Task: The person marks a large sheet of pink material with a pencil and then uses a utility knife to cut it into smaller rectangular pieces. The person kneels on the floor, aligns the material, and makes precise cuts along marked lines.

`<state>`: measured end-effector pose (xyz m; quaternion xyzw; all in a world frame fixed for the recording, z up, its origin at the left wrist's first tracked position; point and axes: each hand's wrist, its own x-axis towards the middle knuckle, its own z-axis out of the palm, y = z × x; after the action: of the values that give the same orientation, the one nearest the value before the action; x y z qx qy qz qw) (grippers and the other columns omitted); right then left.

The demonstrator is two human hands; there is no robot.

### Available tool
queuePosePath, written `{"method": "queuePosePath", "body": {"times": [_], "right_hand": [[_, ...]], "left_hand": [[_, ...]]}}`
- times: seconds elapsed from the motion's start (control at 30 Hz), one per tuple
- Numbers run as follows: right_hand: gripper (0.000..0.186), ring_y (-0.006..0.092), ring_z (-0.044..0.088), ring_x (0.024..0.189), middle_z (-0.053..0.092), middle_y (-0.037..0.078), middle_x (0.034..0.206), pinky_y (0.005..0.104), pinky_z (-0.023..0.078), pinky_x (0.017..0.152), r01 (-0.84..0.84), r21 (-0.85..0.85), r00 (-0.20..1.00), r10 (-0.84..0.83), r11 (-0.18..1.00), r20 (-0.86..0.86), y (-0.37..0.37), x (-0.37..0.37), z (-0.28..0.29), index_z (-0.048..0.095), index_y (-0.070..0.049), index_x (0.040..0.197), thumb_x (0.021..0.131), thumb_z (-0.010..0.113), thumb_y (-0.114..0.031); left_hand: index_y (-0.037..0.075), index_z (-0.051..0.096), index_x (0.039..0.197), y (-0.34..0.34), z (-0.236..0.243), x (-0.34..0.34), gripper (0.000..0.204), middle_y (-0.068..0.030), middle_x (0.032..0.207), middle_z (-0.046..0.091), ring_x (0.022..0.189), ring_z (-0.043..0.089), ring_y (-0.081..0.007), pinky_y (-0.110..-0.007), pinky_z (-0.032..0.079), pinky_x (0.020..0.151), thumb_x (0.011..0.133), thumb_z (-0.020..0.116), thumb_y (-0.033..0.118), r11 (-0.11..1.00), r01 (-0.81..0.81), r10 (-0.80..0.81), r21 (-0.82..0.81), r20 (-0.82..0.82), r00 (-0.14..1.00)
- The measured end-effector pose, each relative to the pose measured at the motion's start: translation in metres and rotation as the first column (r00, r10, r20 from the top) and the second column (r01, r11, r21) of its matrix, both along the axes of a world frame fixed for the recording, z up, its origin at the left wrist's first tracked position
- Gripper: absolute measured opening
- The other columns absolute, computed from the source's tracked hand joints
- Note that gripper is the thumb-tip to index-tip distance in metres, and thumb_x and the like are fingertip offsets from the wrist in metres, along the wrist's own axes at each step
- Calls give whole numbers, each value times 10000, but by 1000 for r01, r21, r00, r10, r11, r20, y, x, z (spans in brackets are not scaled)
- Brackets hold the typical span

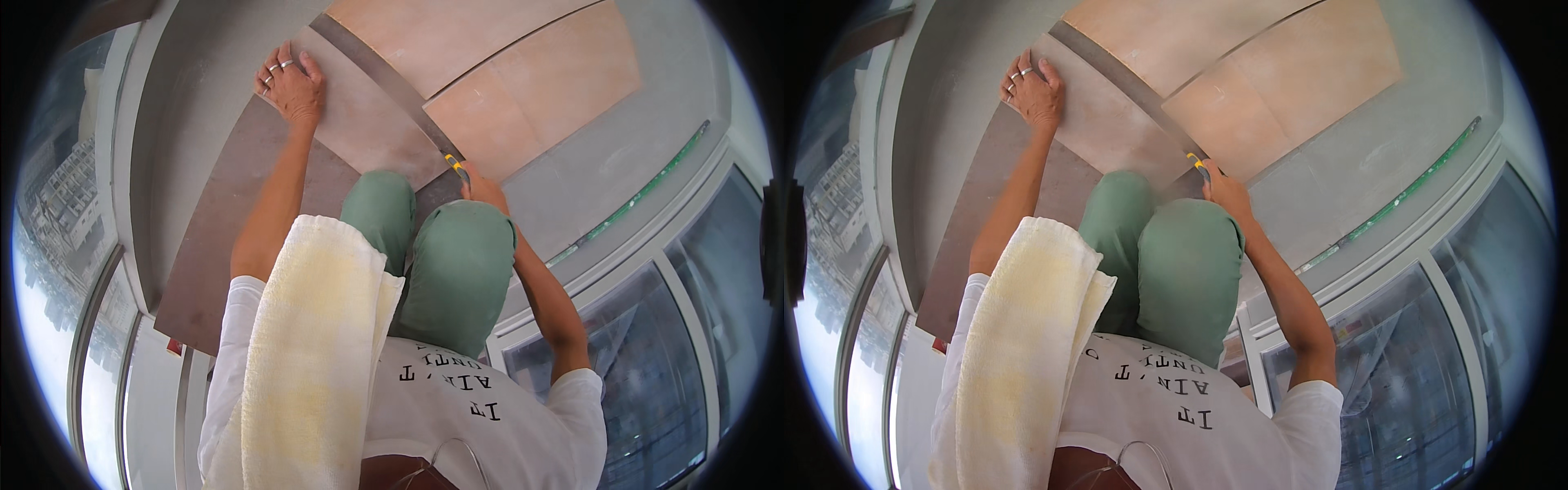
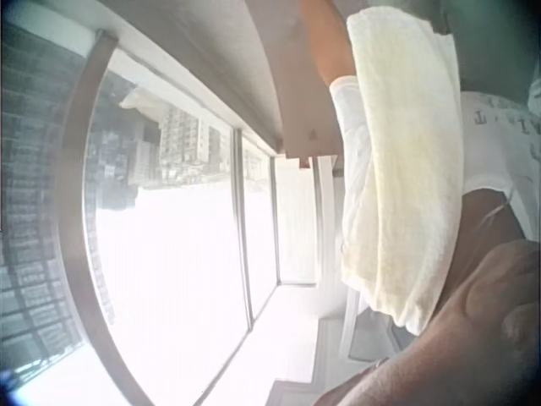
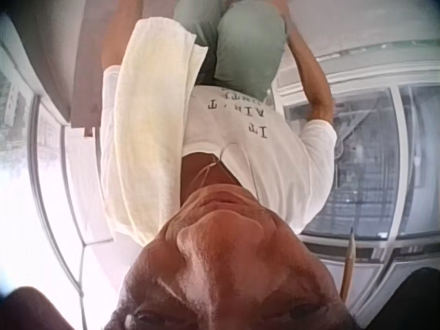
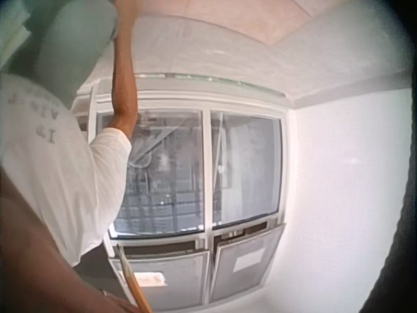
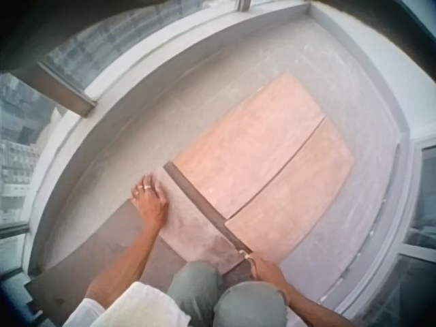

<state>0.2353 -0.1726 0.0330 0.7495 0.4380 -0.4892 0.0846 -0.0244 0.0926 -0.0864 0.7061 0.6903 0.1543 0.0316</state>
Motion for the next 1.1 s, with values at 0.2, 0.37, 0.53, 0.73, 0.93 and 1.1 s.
{"method": "queuePosePath", "body": {"times": [0.2, 0.37, 0.53, 0.73, 0.93, 1.1], "right_hand": [[412, 432, 637, 764, 639, 216, 784, 525, 476, 685, 60, 1, 998, -60, 998, 20, -25, 1, -2, 443, -175, 1346, 952, 559, -163], [415, 449, 638, 808, 659, 233, 844, 540, 471, 692, 72, 62, 996, -76, 995, 51, -49, 2, -12, 442, -179, 1344, 949, 568, -168], [363, 430, 646, 781, 674, 191, 842, 538, 474, 678, 143, 221, 989, -147, 965, 2, -76, 9, -7, 487, -121, 1275, 932, 593, -183], [251, 401, 652, 802, 666, 194, 871, 485, 498, 716, 538, 265, 842, -525, 800, -124, -110, -13, -23, 564, -73, 1170, 935, 560, -161], [249, 214, 681, 876, 624, 122, 1026, 338, 570, 757, 937, 196, 345, -699, 288, -626, -91, -104, -80, 516, 21, 1190, 961, 522, -76], [323, 208, 669, 926, 561, 143, 1128, 297, 595, 782, 936, 237, 350, -621, 259, -701, -98, -115, -93, 464, 36, 1272, 959, 500, -37]], "left_hand": [[101, 570, 1336, -1, 4, 0, 459, -111, 1338, 564, 1313, 426, -292, -479, 178, 1157, 935, 545, 323, 1000, 6, -7, -24, -12, 1000], [95, 557, 1357, 0, 1, 0, 472, -118, 1354, 559, 1330, 417, -294, -474, 176, 1154, 945, 525, 322, 1000, 16, -17, -27, -19, 1000], [93, 549, 1364, -3, 5, 2, 477, -133, 1396, 540, 1355, 406, -300, -474, 182, 1149, 949, 517, 326, 1000, -4, 4, -28, 12, 1000], [93, 552, 1362, -5, 8, 10, 475, -142, 1406, 529, 1361, 405, -320, -471, 201, 1153, 962, 497, 342, 1000, -6, 6, 2, 12, 1000], [86, 556, 1361, -6, -2, 4, 487, -158, 1409, 519, 1371, 398, -335, -489, 224, 1152, 962, 499, 360, 1000, 7, -8, 27, 41, 999], [69, 563, 1353, 6, 10, -20, 531, -183, 1395, 519, 1344, 421, -382, -517, 303, 1122, 934, 540, 394, 990, 15, -11, -140, 24, 1000]]}}
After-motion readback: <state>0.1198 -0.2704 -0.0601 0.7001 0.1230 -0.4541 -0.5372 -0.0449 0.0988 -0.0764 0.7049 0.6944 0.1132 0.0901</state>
